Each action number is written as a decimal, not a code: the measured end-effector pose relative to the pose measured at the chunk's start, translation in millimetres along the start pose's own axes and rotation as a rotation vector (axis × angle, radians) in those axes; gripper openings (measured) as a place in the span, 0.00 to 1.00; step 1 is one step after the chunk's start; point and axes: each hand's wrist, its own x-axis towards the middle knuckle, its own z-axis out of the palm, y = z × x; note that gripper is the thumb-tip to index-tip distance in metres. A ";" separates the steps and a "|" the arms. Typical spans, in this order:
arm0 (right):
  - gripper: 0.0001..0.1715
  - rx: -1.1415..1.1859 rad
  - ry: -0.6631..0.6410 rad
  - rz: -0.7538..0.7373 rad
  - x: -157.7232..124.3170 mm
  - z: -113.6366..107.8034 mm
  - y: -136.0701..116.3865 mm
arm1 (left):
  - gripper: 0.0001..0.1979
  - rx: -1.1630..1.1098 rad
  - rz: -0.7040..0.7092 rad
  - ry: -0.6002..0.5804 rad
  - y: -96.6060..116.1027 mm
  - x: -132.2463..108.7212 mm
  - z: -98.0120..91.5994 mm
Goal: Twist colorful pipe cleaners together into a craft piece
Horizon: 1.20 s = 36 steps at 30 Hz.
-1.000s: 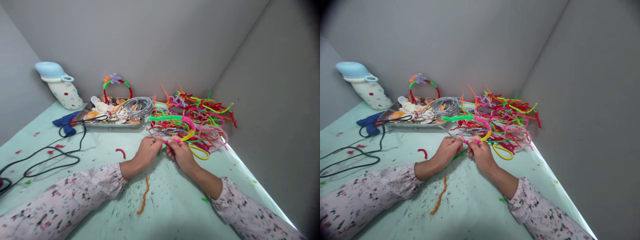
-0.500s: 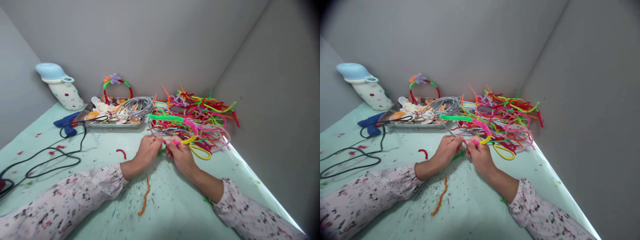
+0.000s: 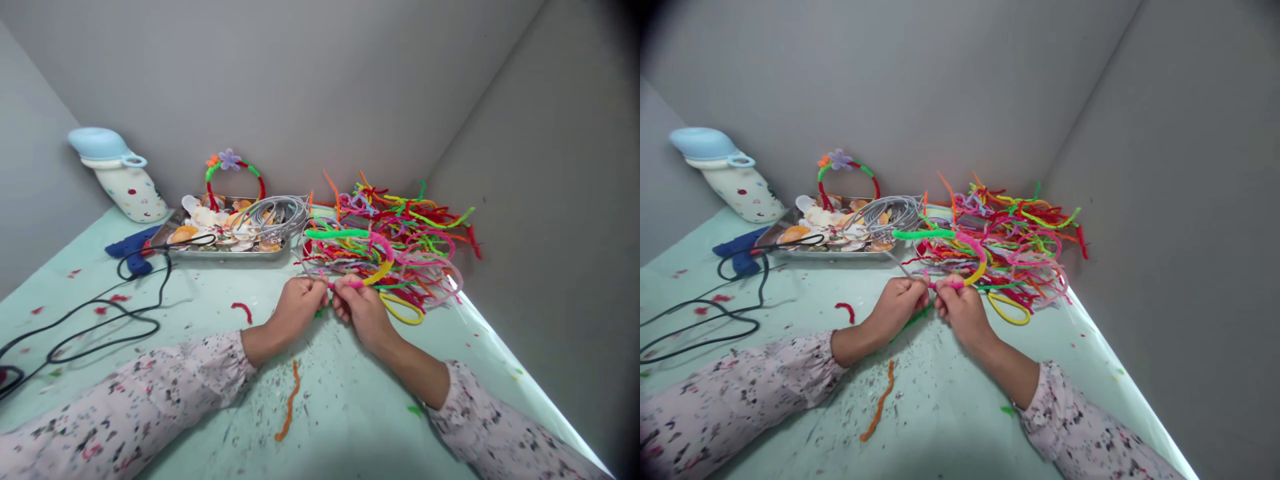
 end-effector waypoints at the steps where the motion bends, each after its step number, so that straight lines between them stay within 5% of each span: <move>1: 0.14 -0.010 -0.007 -0.004 0.2 0.6 -0.4 | 0.20 -0.008 -0.001 -0.001 -0.2 0.3 0.0; 18: 0.14 0.081 0.016 -0.021 -0.9 0.1 0.5 | 0.23 0.077 0.123 0.014 7.5 -3.5 0.4; 25: 0.14 0.180 0.015 0.007 5.3 -4.7 7.9 | 0.12 0.076 0.243 0.145 7.9 -4.2 -4.6; 36: 0.12 0.194 -0.017 0.042 5.4 -4.7 6.6 | 0.10 0.142 0.358 0.055 1.8 -2.4 -7.5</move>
